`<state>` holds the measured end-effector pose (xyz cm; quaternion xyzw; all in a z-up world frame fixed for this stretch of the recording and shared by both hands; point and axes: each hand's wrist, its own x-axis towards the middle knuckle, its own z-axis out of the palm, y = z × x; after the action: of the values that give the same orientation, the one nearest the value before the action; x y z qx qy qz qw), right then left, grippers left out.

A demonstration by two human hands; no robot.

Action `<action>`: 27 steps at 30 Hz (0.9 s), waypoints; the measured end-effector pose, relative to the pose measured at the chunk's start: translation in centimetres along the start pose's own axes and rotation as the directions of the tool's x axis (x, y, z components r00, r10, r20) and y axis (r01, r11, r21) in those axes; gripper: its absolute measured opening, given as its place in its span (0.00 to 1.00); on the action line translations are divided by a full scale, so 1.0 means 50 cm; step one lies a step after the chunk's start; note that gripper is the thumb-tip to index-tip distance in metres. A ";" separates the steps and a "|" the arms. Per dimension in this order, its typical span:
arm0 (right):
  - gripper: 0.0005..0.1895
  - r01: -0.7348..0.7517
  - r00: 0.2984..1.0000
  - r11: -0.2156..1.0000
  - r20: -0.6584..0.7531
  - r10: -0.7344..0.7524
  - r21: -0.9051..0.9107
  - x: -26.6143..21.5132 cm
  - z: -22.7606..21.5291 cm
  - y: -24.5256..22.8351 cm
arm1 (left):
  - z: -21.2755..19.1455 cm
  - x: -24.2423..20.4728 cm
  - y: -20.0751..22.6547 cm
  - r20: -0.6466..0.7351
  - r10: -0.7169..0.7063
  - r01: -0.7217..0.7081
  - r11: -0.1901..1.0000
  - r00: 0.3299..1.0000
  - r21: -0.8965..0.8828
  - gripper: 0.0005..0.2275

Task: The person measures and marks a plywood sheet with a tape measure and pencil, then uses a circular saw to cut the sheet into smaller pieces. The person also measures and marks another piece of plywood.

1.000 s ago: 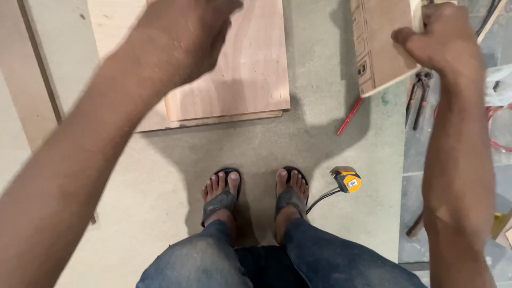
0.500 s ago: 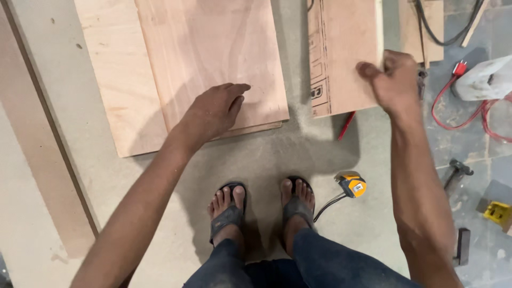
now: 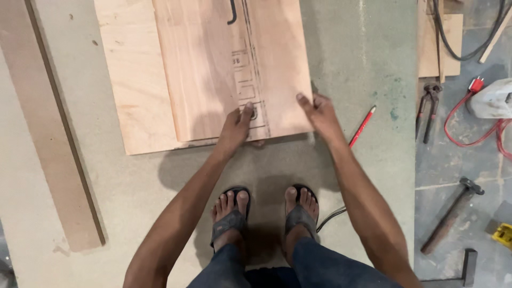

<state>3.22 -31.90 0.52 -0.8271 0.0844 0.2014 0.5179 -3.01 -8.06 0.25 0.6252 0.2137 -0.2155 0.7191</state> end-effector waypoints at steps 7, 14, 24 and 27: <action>0.25 0.136 0.977 0.955 -0.126 -0.174 -0.263 0.027 0.028 0.019 | -0.039 0.043 0.017 -0.082 -0.032 0.067 0.875 0.996 0.480 0.32; 0.11 0.062 0.864 0.752 -0.342 -0.370 -0.656 -0.023 -0.179 0.108 | -0.219 0.010 0.082 -0.135 0.553 -0.025 0.273 0.822 0.962 0.21; 0.34 -0.104 0.895 0.888 -0.431 -0.112 -0.447 -0.144 -0.273 0.244 | -0.018 -0.016 0.077 0.377 0.478 -0.499 0.155 0.793 0.853 0.19; 0.15 0.076 0.852 0.665 -0.298 -0.430 -0.743 -0.231 -0.305 0.297 | 0.004 -0.038 0.112 0.435 0.451 -0.586 0.279 0.780 0.761 0.15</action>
<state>-8.65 -52.93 -1.02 -0.9872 -0.0015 -0.0551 0.1494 -1.31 -7.49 5.89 0.9163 -0.1897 -0.0875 0.3417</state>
